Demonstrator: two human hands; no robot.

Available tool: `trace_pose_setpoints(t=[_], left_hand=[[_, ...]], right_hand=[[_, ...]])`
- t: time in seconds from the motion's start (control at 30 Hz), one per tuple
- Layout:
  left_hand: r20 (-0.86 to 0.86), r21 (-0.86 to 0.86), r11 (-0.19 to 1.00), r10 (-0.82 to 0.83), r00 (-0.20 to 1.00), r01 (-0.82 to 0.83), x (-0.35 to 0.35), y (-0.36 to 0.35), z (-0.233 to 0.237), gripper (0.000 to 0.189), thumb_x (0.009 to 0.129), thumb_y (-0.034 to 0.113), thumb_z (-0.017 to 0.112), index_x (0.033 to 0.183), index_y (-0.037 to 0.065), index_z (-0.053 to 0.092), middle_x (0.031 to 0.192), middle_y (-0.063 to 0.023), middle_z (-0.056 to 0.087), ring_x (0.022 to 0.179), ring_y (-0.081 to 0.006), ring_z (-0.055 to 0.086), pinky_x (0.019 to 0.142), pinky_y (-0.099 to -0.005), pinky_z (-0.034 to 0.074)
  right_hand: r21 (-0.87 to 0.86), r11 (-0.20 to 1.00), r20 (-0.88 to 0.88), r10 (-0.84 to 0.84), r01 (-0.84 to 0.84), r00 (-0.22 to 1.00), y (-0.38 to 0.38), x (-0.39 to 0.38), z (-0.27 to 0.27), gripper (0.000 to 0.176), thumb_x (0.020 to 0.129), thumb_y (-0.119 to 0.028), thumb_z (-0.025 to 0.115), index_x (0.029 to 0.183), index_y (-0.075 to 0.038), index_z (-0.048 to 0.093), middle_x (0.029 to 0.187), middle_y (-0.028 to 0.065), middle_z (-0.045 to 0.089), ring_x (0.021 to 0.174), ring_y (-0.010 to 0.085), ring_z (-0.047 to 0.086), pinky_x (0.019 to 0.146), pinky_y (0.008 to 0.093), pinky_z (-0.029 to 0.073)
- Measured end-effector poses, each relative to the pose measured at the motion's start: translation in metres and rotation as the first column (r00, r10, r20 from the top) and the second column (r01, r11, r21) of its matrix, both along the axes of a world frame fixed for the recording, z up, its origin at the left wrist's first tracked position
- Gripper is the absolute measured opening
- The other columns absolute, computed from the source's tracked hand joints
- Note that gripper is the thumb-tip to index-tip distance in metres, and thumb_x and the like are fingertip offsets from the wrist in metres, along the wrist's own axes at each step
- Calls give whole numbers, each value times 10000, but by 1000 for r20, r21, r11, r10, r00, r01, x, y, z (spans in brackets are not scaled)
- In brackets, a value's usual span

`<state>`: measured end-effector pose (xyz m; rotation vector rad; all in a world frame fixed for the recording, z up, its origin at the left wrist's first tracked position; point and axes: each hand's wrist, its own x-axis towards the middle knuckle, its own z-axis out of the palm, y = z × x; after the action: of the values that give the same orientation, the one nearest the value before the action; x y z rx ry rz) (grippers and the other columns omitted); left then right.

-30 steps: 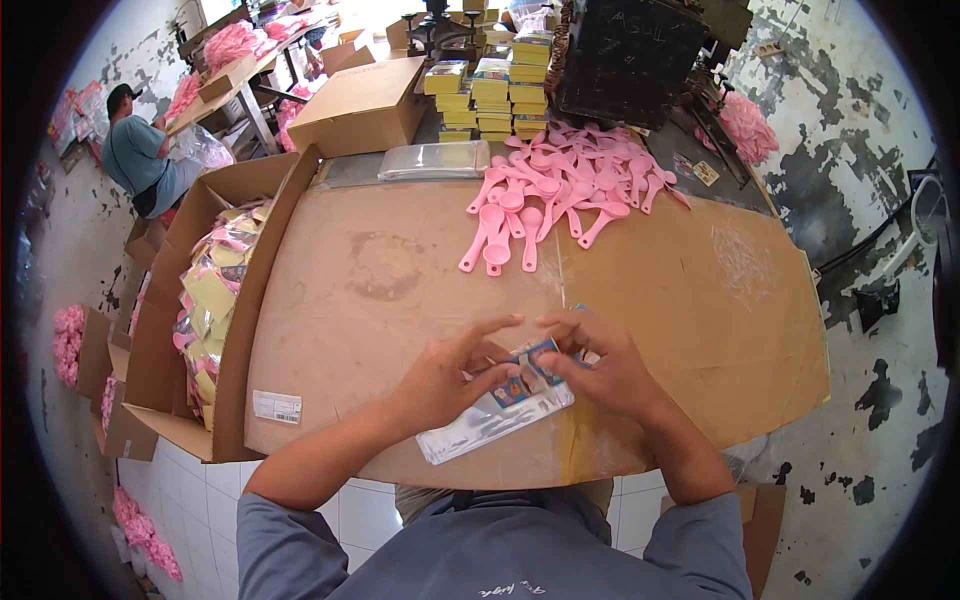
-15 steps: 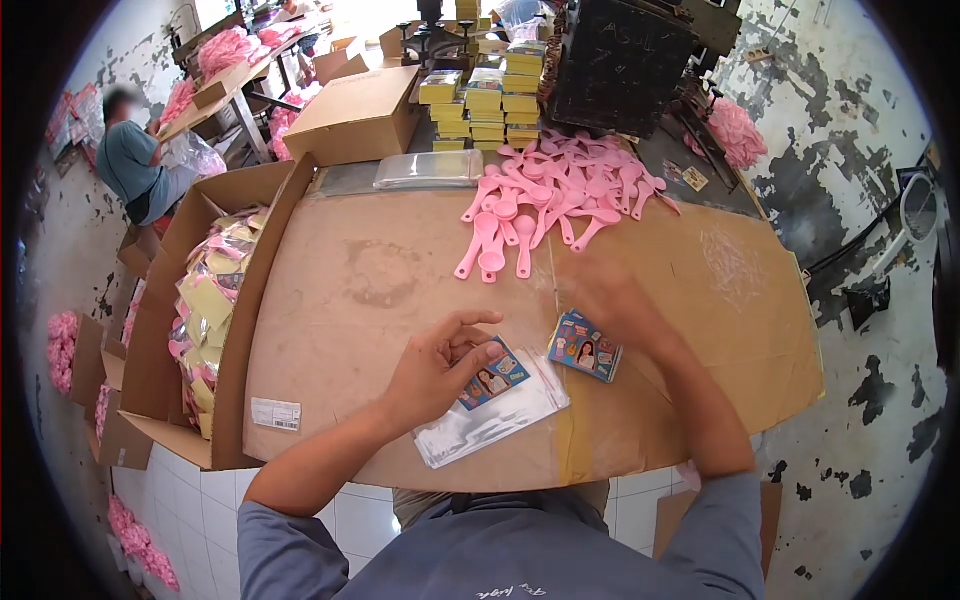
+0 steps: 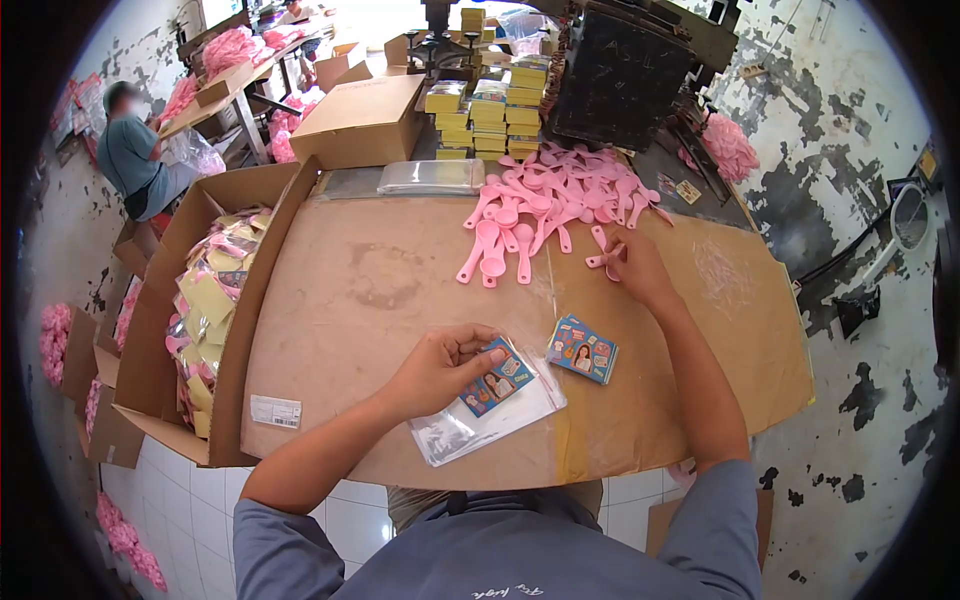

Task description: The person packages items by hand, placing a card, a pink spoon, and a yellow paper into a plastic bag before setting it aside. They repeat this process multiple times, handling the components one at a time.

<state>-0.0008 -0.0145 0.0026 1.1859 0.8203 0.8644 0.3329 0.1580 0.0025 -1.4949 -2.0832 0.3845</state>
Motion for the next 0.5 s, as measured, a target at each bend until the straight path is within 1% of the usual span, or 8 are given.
trace_pose_setpoints(t=[0.07,0.17,0.27,0.37,0.4,0.47,0.5], left_hand=[[35,2,1000,-6,999,6,1,-2,2,287,1053,130,621,1283,-41,609,1105,-97,747,976,-94,694,832,-259,591],[49,15,1000,15,999,-16,3,-4,3,275,1055,126,615,1281,-31,611,1110,-96,745,979,-94,692,833,-259,591],[43,83,997,-4,999,0,2,-3,0,302,1057,127,613,1319,-20,585,1106,-96,744,984,-89,686,830,-257,588],[75,74,996,49,996,-55,6,-7,2,340,1046,125,632,1353,-4,566,1095,-95,743,969,-102,698,824,-265,585],[80,75,996,32,996,-38,6,-8,5,354,1045,124,633,1369,2,556,1096,-98,742,971,-103,696,829,-264,582],[89,78,997,-7,996,0,5,-9,9,385,1045,122,634,1401,14,538,1098,-104,741,974,-104,693,838,-261,574],[67,104,995,-8,998,1,5,-10,8,394,1045,123,633,1411,18,532,1097,-105,741,980,-104,691,842,-259,570]], right_hand=[[-83,996,-64,-23,18,998,-8,-1,13,176,861,-57,719,1016,3,660,933,148,652,818,250,657,714,386,503],[-162,987,-104,-14,-3,995,-10,6,11,278,874,-42,707,1142,9,651,876,122,650,810,203,656,692,348,504],[-133,985,-76,104,-114,992,-20,-1,11,382,907,-35,696,1279,-9,615,957,107,660,855,166,657,717,326,514],[-166,931,-340,255,-325,905,-58,-31,32,495,921,17,646,1404,-18,543,1004,61,659,856,110,655,727,283,525],[-200,892,-485,269,-405,832,-72,-44,38,483,930,5,651,1400,-12,537,1034,58,645,864,105,644,732,282,528],[-223,797,-738,238,-561,631,-99,-67,49,463,948,-19,661,1390,1,524,1094,51,616,879,96,622,742,279,532],[-207,806,-759,225,-554,611,-108,-73,54,487,943,-11,664,1403,1,505,1096,50,612,883,93,622,737,269,531]])
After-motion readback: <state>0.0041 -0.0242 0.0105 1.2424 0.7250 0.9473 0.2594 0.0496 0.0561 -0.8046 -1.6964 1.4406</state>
